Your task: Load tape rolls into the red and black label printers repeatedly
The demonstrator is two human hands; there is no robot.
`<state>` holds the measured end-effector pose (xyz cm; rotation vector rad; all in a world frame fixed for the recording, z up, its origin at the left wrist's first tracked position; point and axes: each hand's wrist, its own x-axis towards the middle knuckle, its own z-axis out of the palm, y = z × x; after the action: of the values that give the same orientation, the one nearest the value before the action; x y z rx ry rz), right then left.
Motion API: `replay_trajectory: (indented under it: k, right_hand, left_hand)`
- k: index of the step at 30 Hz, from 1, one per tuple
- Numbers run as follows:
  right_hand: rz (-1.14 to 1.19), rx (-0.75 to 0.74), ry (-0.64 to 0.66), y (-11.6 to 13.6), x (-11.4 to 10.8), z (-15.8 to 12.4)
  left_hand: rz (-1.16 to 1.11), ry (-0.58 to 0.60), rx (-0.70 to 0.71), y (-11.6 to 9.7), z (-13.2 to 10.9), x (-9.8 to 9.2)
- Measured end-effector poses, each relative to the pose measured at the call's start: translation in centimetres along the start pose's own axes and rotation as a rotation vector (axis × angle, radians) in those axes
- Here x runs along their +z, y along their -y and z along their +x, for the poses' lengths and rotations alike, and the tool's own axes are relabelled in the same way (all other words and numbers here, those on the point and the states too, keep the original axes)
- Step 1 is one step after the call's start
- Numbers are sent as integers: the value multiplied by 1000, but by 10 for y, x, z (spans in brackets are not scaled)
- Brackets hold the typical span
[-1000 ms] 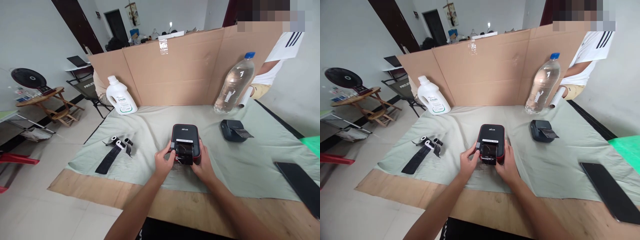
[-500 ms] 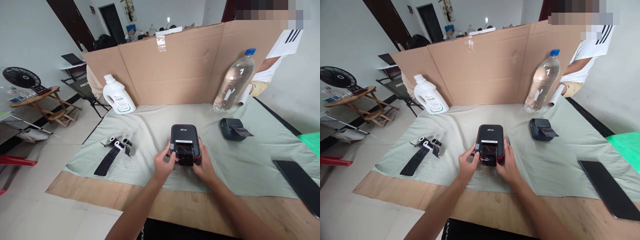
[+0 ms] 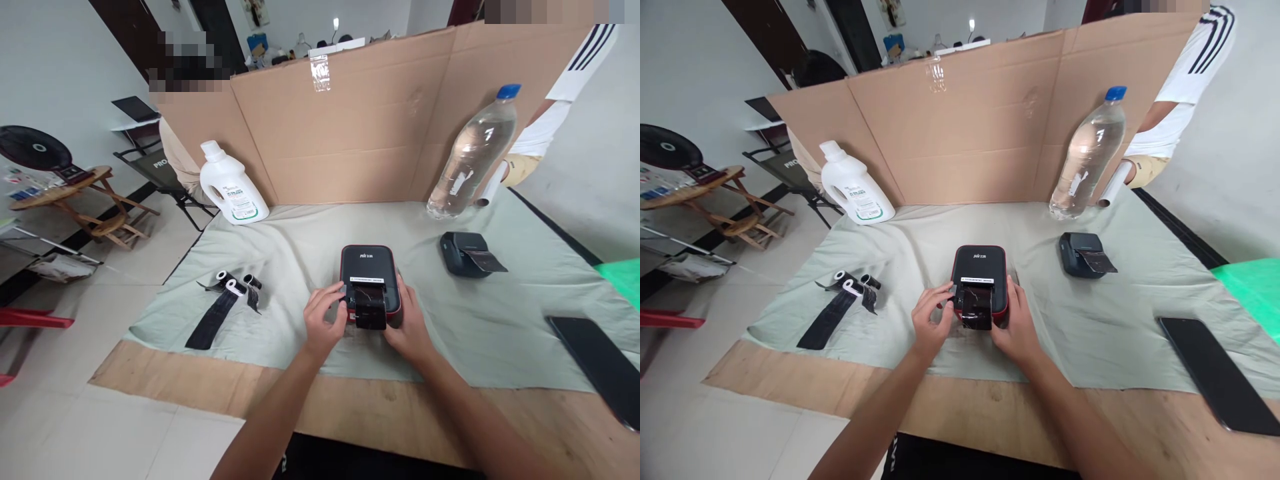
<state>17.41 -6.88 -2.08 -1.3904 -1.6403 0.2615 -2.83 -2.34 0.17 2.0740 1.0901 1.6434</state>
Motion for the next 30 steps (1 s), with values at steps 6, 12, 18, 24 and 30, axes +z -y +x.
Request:
replay_trajectory:
  k: [6,12,18,24,30]
  right_hand:
    - [-41,-19,-12,-4,1,-1]
    - [-36,-26,-19,-5,1,-1]
    - [-25,-33,-13,-6,1,-1]
    - [-22,-29,-14,-4,1,-1]
    - [11,-36,-22,-2,1,1]
  left_hand:
    - [-16,52,129,1,8,-7]
    - [10,72,132,4,10,-9]
    - [-22,80,106,7,7,-8]
    - [-61,62,93,10,4,-5]
    - [-53,50,159,12,4,-1]
